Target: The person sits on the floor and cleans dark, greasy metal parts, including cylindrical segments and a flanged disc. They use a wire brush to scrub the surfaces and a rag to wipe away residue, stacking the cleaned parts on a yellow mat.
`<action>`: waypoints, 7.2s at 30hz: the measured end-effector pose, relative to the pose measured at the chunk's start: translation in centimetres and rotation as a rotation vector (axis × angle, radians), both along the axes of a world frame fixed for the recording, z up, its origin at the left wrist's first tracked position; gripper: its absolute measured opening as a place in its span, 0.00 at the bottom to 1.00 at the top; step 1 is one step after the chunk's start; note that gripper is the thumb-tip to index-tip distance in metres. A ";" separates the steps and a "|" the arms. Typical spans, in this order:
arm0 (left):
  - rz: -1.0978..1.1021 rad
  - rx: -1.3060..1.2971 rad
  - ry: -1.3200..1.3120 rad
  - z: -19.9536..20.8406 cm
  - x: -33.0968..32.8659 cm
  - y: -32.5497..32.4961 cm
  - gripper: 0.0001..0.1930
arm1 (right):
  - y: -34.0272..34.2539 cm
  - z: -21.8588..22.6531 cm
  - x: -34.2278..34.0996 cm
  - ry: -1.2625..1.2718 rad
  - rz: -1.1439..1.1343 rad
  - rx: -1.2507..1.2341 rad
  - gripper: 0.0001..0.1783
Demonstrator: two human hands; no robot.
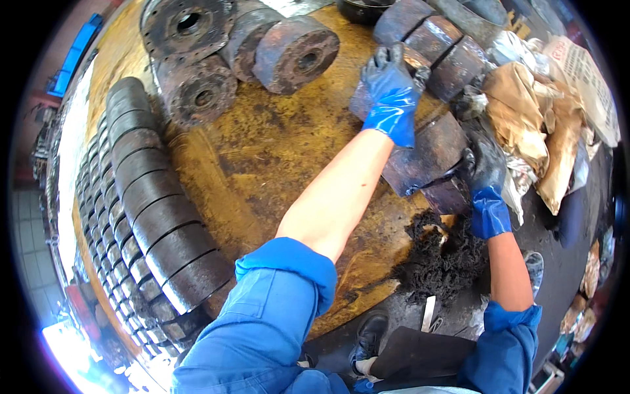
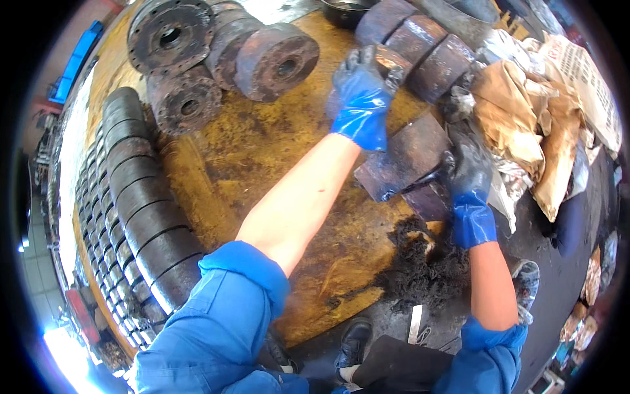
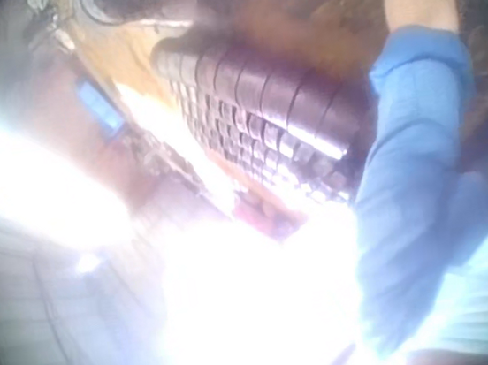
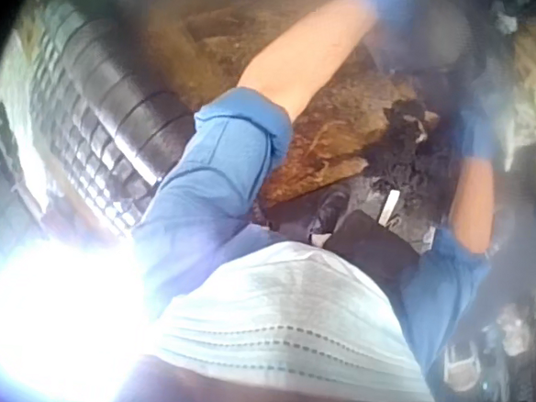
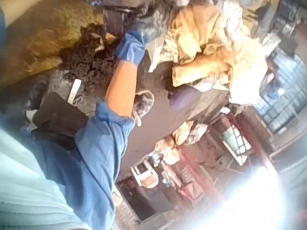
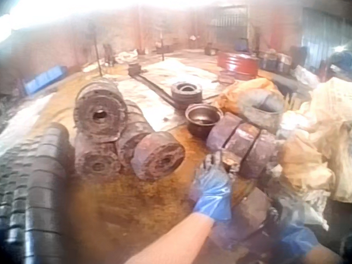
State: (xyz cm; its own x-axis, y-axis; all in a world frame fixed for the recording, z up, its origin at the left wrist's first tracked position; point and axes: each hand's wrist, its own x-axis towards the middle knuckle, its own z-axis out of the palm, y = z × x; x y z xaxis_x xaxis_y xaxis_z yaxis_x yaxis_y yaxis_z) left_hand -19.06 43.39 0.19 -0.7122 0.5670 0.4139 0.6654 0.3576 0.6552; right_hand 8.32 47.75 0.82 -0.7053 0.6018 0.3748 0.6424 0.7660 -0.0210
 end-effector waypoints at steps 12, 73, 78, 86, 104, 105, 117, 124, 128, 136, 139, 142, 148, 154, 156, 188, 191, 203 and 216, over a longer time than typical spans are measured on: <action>-0.033 0.490 0.117 -7.0 -18.2 -10.8 0.35 | -0.1 0.3 0.2 0.113 0.022 0.097 0.20; 0.001 -0.814 1.001 25.3 -35.1 -20.9 0.41 | -0.6 -0.1 0.0 0.017 -0.063 0.023 0.20; 0.017 -0.933 1.033 26.4 -33.8 -20.0 0.42 | -0.5 -0.3 -0.1 0.008 -0.067 0.048 0.20; 0.266 -0.464 0.557 25.1 -37.1 -18.2 0.29 | -0.4 0.3 -0.3 0.016 -0.037 0.040 0.19; 0.149 -0.365 0.878 18.8 -28.6 -18.6 0.24 | -0.3 -0.4 0.4 -0.033 -0.119 0.070 0.21; 0.123 -0.369 0.851 18.9 -27.8 -18.9 0.25 | -0.3 -0.2 0.3 -0.032 -0.126 0.063 0.22; -0.171 -0.446 0.999 10.1 -26.9 -27.5 0.33 | -0.3 0.8 -0.2 0.043 -0.024 0.088 0.19; -0.171 -0.544 0.736 1.2 -22.0 -30.7 0.36 | -0.2 -0.3 -0.4 -0.003 -0.082 0.049 0.18; -0.271 -0.309 0.837 4.1 -14.9 -38.2 0.35 | 0.2 -0.1 0.3 0.118 -0.009 0.221 0.17; 0.249 -0.287 0.380 -1.4 -19.5 -41.3 0.33 | 1.0 -0.8 0.9 0.083 0.019 0.194 0.20; 0.335 -0.312 0.125 -2.6 -22.7 -43.6 0.34 | 0.3 -0.3 0.1 0.009 -0.039 0.103 0.21; 0.267 -0.358 -0.162 -3.5 -23.5 -44.2 0.34 | 0.5 -0.5 -0.1 0.033 0.005 0.161 0.20; 0.213 -0.487 -0.614 -6.2 -15.8 -42.3 0.36 | 0.8 -1.0 0.8 0.026 0.004 0.109 0.20; 0.143 -0.795 -0.424 -10.6 -16.8 -47.5 0.33 | 0.7 -1.3 -0.5 -0.013 -0.011 0.083 0.20; 0.061 -0.905 -0.202 -10.9 -15.7 -47.6 0.30 | 0.4 -1.1 -0.5 -0.013 -0.011 0.098 0.20; 0.063 -0.056 -1.005 -10.9 5.8 -48.9 0.28 | -39.6 -13.2 -1.2 0.173 -0.416 -0.700 0.44; 0.233 -0.197 -1.323 -9.6 6.1 -46.7 0.28 | -39.2 -12.5 -1.0 0.133 -0.321 -0.715 0.37; -0.042 -0.209 -0.872 -7.4 4.4 -49.1 0.21 | -18.5 5.7 5.5 -0.725 0.318 -0.895 0.22; 0.127 -0.195 -0.384 11.6 -5.9 -58.7 0.27 | -33.6 8.1 44.8 0.017 -0.199 -1.174 0.17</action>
State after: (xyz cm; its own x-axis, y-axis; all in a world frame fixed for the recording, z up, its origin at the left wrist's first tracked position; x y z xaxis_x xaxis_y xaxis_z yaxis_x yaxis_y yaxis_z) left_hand -24.92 -15.31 11.77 -0.8622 0.5066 0.0002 0.3303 0.5617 0.7585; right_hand 53.10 14.13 8.90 -0.5611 0.6816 -0.4696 0.7405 0.1598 -0.6528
